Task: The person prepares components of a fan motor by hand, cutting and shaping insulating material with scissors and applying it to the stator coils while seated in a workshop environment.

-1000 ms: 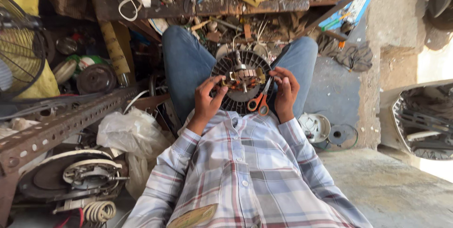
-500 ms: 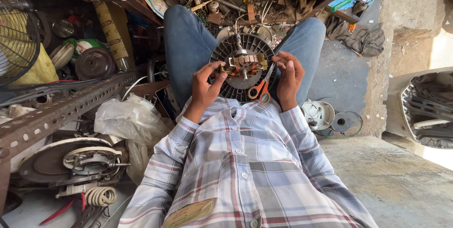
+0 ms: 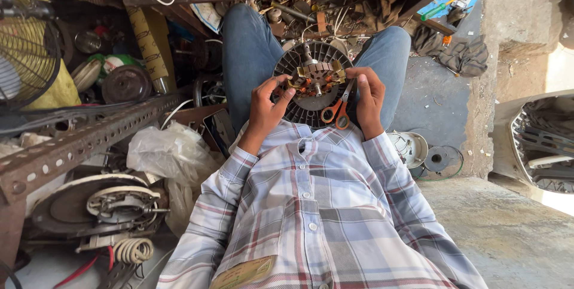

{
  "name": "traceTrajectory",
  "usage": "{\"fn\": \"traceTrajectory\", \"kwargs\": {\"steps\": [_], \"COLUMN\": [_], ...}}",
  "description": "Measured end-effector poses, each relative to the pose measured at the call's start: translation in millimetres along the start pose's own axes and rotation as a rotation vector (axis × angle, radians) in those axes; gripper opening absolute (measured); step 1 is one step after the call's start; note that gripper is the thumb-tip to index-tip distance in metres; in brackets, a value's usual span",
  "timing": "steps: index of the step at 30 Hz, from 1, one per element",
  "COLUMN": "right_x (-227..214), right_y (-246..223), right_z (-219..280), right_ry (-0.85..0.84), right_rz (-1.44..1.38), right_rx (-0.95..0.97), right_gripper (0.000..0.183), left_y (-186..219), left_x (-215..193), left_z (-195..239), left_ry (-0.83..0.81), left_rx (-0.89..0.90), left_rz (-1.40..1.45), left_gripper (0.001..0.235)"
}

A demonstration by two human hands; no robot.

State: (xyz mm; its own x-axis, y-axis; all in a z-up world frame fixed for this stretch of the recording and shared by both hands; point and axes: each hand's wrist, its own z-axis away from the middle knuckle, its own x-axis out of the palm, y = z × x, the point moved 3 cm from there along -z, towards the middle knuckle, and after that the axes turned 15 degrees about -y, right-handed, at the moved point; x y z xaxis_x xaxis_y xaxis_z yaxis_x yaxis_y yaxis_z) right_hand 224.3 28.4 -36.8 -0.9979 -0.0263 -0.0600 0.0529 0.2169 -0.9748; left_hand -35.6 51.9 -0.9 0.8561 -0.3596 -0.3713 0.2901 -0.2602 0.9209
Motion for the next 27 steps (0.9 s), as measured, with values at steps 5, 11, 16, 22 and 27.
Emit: {"fn": "traceTrajectory", "kwargs": {"steps": [5, 11, 16, 22, 27], "right_x": [0.4, 2.0, 2.5, -1.8, -13.9], "right_y": [0.4, -3.9, -4.2, 2.4, 19.6], "right_z": [0.0, 8.8, 6.0, 14.6, 22.0], "right_ry": [-0.022, 0.003, 0.021, 0.087, 0.274], "right_rz": [0.036, 0.021, 0.034, -0.124, -0.273], "right_rx": [0.026, -0.024, -0.034, -0.089, -0.108], "right_gripper": [0.032, 0.030, 0.030, 0.038, 0.048], "left_y": [-2.3, -6.1, -29.6, 13.7, 143.9], "left_x": [0.3, 3.3, 4.1, -5.0, -13.9], "left_z": [-2.8, 5.7, 9.2, 8.3, 7.9], "left_ry": [-0.018, 0.000, 0.037, 0.280, -0.081], "left_rx": [0.008, 0.034, 0.028, -0.002, 0.537], "left_rz": [0.009, 0.079, 0.476, 0.229, 0.117], "left_gripper": [0.030, 0.033, 0.036, 0.033, 0.032]}}
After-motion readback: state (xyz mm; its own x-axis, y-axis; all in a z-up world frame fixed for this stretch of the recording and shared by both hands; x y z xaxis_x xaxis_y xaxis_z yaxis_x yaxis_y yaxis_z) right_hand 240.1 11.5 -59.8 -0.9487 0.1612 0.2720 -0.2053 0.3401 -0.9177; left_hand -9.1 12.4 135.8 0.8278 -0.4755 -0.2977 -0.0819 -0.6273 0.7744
